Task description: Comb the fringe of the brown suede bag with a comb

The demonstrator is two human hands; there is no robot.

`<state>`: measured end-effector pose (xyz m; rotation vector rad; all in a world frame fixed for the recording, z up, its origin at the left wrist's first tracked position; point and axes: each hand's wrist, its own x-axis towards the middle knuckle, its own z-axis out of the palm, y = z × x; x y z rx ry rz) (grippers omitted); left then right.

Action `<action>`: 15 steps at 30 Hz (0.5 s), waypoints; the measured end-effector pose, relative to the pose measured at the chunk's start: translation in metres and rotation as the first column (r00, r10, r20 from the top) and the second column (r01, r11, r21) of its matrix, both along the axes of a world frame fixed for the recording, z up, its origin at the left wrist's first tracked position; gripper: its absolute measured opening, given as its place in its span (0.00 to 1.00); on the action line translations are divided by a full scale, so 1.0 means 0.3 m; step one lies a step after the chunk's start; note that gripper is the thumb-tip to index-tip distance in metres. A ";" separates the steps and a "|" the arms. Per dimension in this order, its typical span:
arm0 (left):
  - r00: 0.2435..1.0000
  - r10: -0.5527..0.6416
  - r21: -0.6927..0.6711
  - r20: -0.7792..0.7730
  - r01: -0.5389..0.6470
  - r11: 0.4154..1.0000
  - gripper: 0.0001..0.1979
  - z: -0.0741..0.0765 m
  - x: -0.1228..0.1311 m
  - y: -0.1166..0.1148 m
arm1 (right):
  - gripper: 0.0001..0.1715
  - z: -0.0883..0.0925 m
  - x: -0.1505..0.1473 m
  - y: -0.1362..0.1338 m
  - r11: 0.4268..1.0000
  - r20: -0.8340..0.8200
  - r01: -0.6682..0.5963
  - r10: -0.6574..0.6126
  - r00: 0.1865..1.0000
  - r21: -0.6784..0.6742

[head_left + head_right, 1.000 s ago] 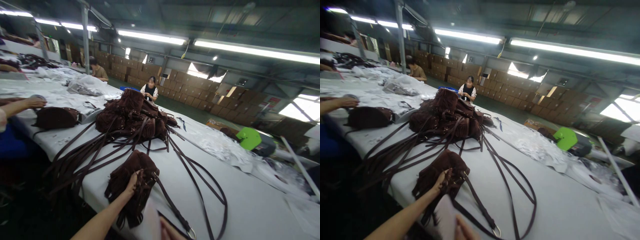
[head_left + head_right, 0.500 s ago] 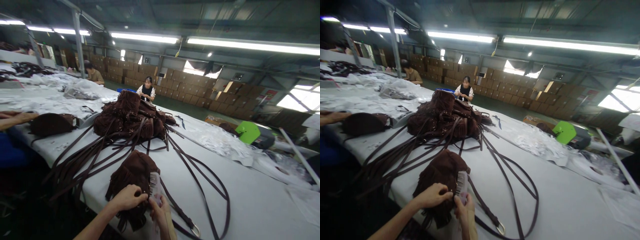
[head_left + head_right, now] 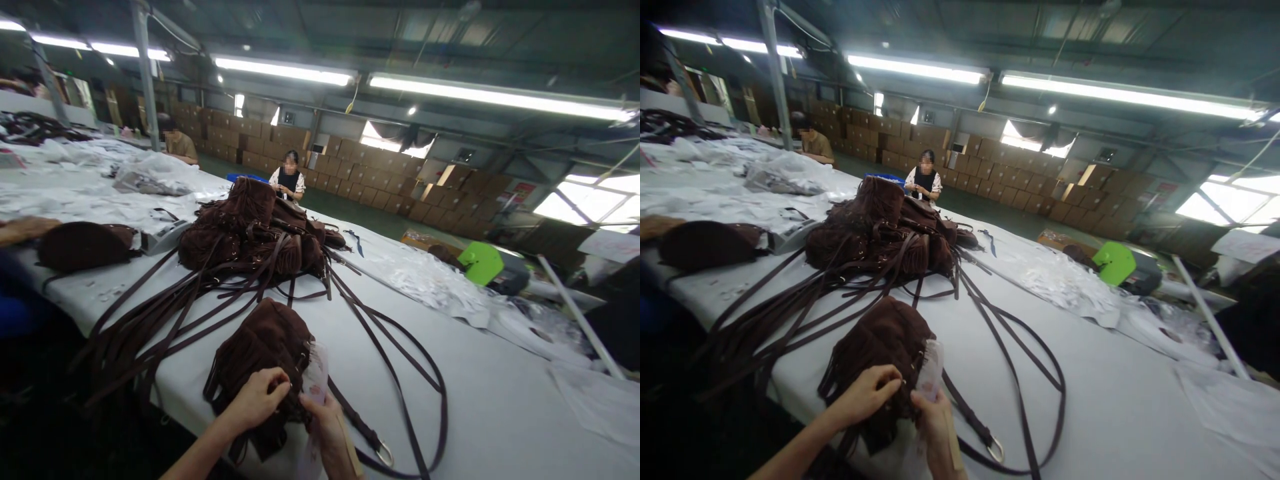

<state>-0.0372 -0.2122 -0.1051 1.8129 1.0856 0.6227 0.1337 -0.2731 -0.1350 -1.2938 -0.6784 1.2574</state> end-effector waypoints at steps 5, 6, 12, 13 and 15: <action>0.978 0.033 -0.033 0.205 -0.027 0.999 0.19 0.024 0.051 0.043 | 0.36 0.036 0.027 0.001 0.996 -0.048 0.093 -0.092 0.995 0.020; 0.982 0.021 -0.076 0.190 -0.007 0.997 0.24 0.024 0.062 0.050 | 0.35 0.045 0.029 -0.001 0.992 -0.031 0.121 -0.120 0.992 0.036; 0.967 -0.127 -0.356 0.223 0.202 0.912 0.27 0.016 0.113 0.051 | 0.31 0.069 -0.035 -0.040 0.974 0.188 0.045 -0.089 0.978 0.224; 0.959 -0.135 -0.356 0.248 0.220 0.908 0.23 0.017 0.114 0.049 | 0.31 0.064 -0.042 -0.046 0.972 0.243 -0.012 -0.046 0.969 0.235; 0.957 -0.126 -0.342 0.261 0.214 0.915 0.16 0.027 0.106 0.049 | 0.33 0.050 -0.028 -0.051 0.979 0.309 -0.077 0.016 0.951 0.186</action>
